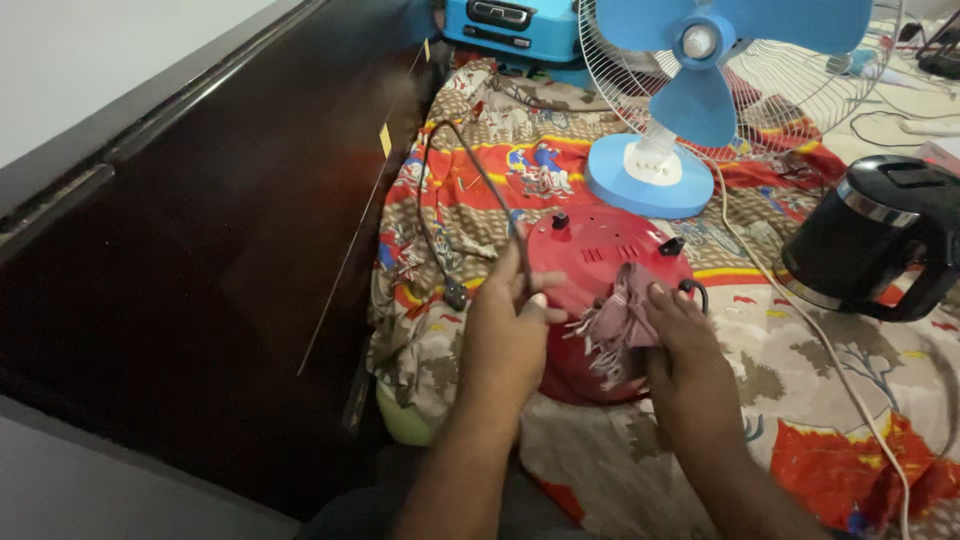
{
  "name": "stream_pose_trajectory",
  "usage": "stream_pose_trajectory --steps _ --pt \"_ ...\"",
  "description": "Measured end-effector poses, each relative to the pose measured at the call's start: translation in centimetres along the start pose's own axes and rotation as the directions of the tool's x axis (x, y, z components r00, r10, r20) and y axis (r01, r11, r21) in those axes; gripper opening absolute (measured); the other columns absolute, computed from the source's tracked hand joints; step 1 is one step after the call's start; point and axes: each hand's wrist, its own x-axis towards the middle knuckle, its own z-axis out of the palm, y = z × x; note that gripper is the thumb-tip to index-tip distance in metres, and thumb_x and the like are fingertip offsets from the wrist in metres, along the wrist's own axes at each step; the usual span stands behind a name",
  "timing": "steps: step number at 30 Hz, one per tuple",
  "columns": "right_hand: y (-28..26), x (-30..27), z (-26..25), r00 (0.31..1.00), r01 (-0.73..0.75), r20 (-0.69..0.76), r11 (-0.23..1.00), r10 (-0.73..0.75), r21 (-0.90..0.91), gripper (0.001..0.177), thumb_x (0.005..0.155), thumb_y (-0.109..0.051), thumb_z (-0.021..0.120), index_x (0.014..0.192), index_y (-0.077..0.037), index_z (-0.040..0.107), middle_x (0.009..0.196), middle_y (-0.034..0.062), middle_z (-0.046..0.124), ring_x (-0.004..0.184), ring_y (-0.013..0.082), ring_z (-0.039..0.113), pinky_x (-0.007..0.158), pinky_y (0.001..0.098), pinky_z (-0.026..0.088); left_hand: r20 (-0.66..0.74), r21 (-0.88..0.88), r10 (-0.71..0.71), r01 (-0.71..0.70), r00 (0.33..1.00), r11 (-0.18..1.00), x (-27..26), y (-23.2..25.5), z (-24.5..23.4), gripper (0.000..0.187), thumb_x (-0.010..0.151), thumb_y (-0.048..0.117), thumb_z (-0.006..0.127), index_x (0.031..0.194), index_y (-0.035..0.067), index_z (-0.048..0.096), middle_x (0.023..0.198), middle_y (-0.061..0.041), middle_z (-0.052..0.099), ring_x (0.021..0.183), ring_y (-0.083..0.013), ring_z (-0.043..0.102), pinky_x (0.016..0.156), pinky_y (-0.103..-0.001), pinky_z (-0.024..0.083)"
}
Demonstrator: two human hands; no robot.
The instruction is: The person wipes the exterior and interior of a red electric appliance using a pink cloth. They clean the bottom vents, the sides, and the inside bowl, handling the power cord to move it out of the way.
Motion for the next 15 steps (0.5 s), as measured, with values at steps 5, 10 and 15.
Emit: stream_pose_trajectory --steps 5,10,15 --pt "-0.5 1.0 -0.3 0.99 -0.144 0.001 0.989 0.144 -0.036 0.044 0.088 -0.004 0.056 0.13 -0.009 0.066 0.141 0.0144 0.063 0.132 0.0368 0.056 0.107 0.0452 0.045 -0.05 0.092 0.093 -0.088 0.994 0.992 -0.1 1.9 -0.2 0.095 0.083 -0.019 0.046 0.166 0.016 0.015 0.136 -0.016 0.061 0.099 -0.0151 0.072 0.07 -0.027 0.063" --pt "-1.0 3.4 -0.5 0.938 -0.315 0.083 0.927 0.337 -0.205 0.041 0.093 -0.017 0.058 0.133 -0.016 0.068 0.12 0.0183 0.071 0.108 0.0395 0.067 0.093 0.05 0.051 -0.03 0.001 -0.047 0.047 0.998 0.999 -0.7 3.3 1.1 0.095 0.081 -0.018 0.046 0.162 0.02 0.013 0.138 -0.014 0.064 0.094 -0.0157 0.075 0.072 -0.026 0.06" --pt "-1.4 2.1 -0.1 0.968 -0.248 -0.043 0.964 0.245 -0.096 0.039 0.092 -0.02 0.058 0.13 -0.015 0.068 0.115 0.0205 0.072 0.102 0.042 0.067 0.085 0.0515 0.052 0.035 0.08 -0.067 0.064 0.997 0.995 -0.6 3.5 1.1 0.079 0.084 -0.015 0.046 0.158 0.013 0.036 0.136 -0.013 0.068 0.078 -0.0214 0.075 0.072 -0.029 0.058"
